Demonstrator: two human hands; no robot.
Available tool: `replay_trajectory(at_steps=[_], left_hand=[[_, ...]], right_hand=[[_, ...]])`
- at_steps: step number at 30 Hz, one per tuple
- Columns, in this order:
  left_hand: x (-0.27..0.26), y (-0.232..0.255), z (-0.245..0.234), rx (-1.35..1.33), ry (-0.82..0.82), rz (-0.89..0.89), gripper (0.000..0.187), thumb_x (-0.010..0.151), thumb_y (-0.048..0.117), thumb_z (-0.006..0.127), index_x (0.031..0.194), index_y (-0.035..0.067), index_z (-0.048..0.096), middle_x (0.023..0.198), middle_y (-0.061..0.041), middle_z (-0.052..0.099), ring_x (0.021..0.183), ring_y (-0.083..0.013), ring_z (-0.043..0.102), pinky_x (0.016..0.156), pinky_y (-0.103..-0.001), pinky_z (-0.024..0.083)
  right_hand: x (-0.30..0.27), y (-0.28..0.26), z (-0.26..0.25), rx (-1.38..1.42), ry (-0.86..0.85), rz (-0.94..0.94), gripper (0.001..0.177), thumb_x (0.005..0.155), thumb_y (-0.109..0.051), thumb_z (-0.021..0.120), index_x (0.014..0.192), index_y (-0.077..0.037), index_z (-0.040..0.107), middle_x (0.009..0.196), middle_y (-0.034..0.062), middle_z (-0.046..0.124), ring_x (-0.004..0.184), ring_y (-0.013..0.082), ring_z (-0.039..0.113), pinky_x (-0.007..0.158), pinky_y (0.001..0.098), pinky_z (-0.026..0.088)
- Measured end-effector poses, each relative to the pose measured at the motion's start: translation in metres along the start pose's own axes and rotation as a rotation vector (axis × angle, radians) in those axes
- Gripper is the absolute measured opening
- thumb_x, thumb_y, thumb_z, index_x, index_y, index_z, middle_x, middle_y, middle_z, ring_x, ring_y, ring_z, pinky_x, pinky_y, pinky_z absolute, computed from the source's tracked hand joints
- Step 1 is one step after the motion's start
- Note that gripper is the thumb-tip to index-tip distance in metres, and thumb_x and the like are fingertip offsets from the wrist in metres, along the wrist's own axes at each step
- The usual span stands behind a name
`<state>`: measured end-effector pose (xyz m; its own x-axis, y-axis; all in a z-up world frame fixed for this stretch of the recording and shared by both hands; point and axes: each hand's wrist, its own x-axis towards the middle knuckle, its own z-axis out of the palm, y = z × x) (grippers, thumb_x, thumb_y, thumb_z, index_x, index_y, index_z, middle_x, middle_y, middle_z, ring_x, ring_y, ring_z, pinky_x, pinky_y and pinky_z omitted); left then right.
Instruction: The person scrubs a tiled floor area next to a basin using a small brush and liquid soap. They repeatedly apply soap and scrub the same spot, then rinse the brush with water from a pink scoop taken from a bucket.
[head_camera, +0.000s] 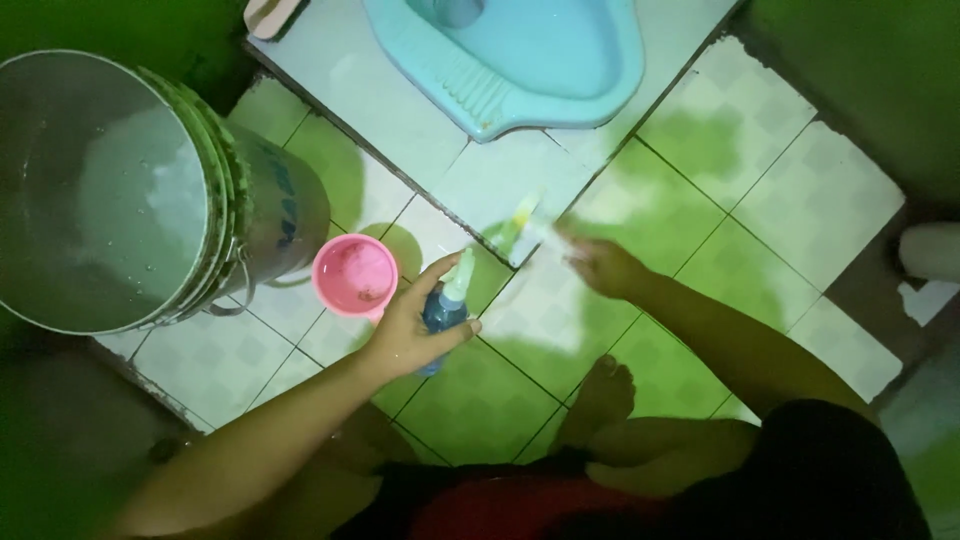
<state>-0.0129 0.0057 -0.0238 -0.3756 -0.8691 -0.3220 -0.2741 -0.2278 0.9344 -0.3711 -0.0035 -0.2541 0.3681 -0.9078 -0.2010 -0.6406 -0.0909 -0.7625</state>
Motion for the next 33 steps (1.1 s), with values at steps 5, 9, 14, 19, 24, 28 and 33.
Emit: replay_trajectory(at_steps=[5,9,14,19,24,28,33], left_hand=[[-0.003,0.007,0.002,0.02,0.021,0.031,0.079,0.069,0.009,0.087,0.142,0.007,0.055,0.084,-0.013,0.071,0.076,-0.0205,0.066,0.074,-0.033,0.055],[-0.002,0.01,0.0,0.012,0.021,0.011,0.078,0.07,0.006,0.086,0.141,0.005,0.055,0.084,-0.016,0.072,0.075,-0.0227,0.066,0.075,-0.036,0.055],[0.004,0.005,-0.001,0.008,0.019,0.006,0.079,0.07,0.006,0.085,0.143,0.006,0.054,0.084,-0.015,0.071,0.076,-0.0215,0.065,0.076,-0.035,0.055],[-0.001,0.012,0.002,0.012,0.024,0.026,0.078,0.072,0.01,0.085,0.142,0.006,0.054,0.085,-0.015,0.07,0.076,-0.0213,0.065,0.074,-0.035,0.055],[-0.001,0.014,-0.003,0.013,0.026,0.006,0.077,0.072,0.008,0.084,0.143,0.005,0.052,0.084,-0.016,0.071,0.076,-0.0216,0.067,0.075,-0.036,0.056],[0.001,0.017,-0.005,-0.009,0.008,0.003,0.079,0.072,0.007,0.084,0.144,0.005,0.051,0.083,-0.014,0.07,0.077,-0.0203,0.065,0.076,-0.035,0.055],[-0.006,0.023,-0.008,-0.001,0.023,-0.002,0.078,0.073,0.006,0.084,0.143,0.001,0.051,0.084,-0.015,0.07,0.077,-0.0215,0.064,0.076,-0.037,0.056]], right_hand=[[-0.003,-0.033,-0.066,-0.142,0.04,0.048,0.033,0.101,-0.029,0.06,0.114,-0.002,0.074,0.111,0.0241,0.073,0.108,0.0417,0.069,0.096,0.0528,0.053],[0.01,-0.076,-0.112,0.038,0.313,0.422,0.056,0.112,-0.02,0.04,0.165,-0.012,0.025,0.164,0.0208,0.034,0.146,0.0377,0.039,0.122,0.0486,0.032],[-0.006,-0.037,-0.035,-0.151,-0.022,0.181,0.024,0.099,-0.029,0.061,0.106,-0.01,0.075,0.102,0.0192,0.075,0.1,0.04,0.071,0.087,0.053,0.055],[-0.006,0.0,-0.042,-0.178,-0.195,0.259,0.047,0.101,-0.043,0.051,0.137,-0.016,0.067,0.133,0.0139,0.069,0.123,0.0351,0.064,0.107,0.05,0.05],[-0.009,-0.045,-0.073,0.263,0.395,0.455,0.06,0.112,-0.013,0.041,0.166,-0.008,0.018,0.168,0.0249,0.02,0.153,0.039,0.022,0.127,0.0496,0.019],[-0.033,0.076,-0.002,-0.102,-0.034,0.285,0.041,0.106,-0.033,0.049,0.134,-0.009,0.066,0.125,0.0216,0.069,0.12,0.0404,0.064,0.104,0.0526,0.05],[-0.015,-0.04,-0.082,-0.045,0.126,0.273,0.047,0.103,-0.026,0.046,0.136,0.003,0.061,0.137,0.0299,0.06,0.107,0.0563,0.061,0.088,0.0675,0.047]])
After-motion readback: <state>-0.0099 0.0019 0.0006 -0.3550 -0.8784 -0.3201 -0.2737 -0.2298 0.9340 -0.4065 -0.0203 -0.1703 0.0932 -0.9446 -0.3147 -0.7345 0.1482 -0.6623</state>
